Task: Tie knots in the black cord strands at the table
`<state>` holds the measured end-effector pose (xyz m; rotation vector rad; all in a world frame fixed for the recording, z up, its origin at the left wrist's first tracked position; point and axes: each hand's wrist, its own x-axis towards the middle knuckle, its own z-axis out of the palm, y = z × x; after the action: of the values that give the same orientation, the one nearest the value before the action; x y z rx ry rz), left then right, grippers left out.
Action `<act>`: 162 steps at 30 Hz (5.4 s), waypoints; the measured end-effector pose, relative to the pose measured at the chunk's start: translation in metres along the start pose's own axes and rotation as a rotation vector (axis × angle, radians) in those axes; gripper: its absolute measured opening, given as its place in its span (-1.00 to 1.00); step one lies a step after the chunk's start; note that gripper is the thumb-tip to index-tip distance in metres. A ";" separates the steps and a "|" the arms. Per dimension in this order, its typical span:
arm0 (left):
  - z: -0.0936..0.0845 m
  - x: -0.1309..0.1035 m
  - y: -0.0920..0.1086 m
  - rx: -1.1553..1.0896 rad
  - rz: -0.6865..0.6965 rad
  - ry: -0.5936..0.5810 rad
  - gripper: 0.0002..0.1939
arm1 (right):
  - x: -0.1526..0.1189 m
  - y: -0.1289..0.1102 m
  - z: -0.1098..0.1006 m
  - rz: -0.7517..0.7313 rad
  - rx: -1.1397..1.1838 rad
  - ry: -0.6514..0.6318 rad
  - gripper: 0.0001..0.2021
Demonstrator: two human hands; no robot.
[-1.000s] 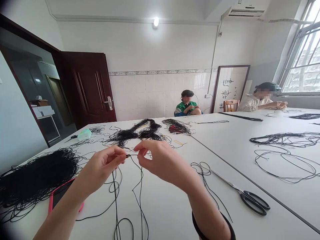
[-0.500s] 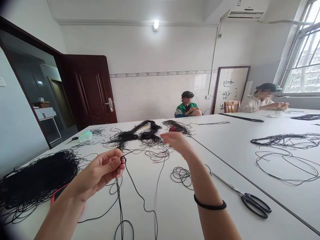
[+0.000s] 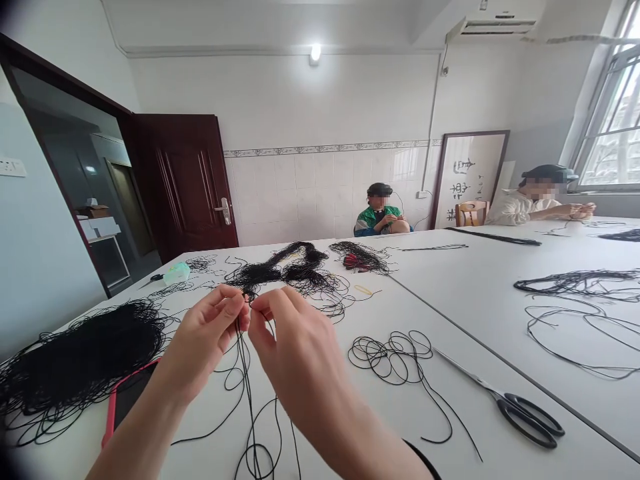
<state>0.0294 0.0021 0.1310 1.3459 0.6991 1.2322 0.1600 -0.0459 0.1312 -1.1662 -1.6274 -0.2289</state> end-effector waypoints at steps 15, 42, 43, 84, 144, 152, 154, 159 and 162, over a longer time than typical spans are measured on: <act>-0.001 0.003 0.003 -0.205 -0.077 -0.037 -0.80 | -0.005 0.002 0.014 -0.443 -0.304 0.022 -0.81; 0.004 -0.002 0.005 -0.007 -0.132 -0.176 -0.82 | 0.030 0.031 -0.014 0.273 0.487 -0.343 -0.75; 0.005 -0.002 0.005 -0.007 -0.138 -0.184 -0.83 | 0.029 0.029 -0.014 0.267 0.459 -0.317 -0.76; 0.009 -0.004 0.002 -0.405 -0.261 -0.072 -0.83 | 0.009 0.009 -0.005 0.002 0.065 0.023 -0.92; 0.014 -0.012 0.003 -0.002 0.017 0.057 -0.81 | 0.013 0.001 -0.013 0.258 0.304 -0.175 -0.85; 0.015 -0.011 0.004 -0.021 -0.010 0.055 -0.84 | 0.013 0.003 -0.016 0.218 0.297 -0.141 -0.83; 0.015 -0.010 0.003 -0.011 -0.019 0.052 -0.83 | 0.013 0.004 -0.018 0.224 0.301 -0.128 -0.83; 0.015 -0.010 0.001 0.005 -0.023 0.052 -0.80 | 0.012 0.005 -0.018 0.206 0.300 -0.098 -0.82; 0.015 -0.010 0.001 -0.008 -0.027 0.040 -0.78 | 0.013 0.005 -0.018 0.189 0.300 -0.074 -0.84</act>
<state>0.0400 -0.0121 0.1319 1.3043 0.7368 1.2418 0.1760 -0.0478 0.1475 -1.0960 -1.5404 0.1763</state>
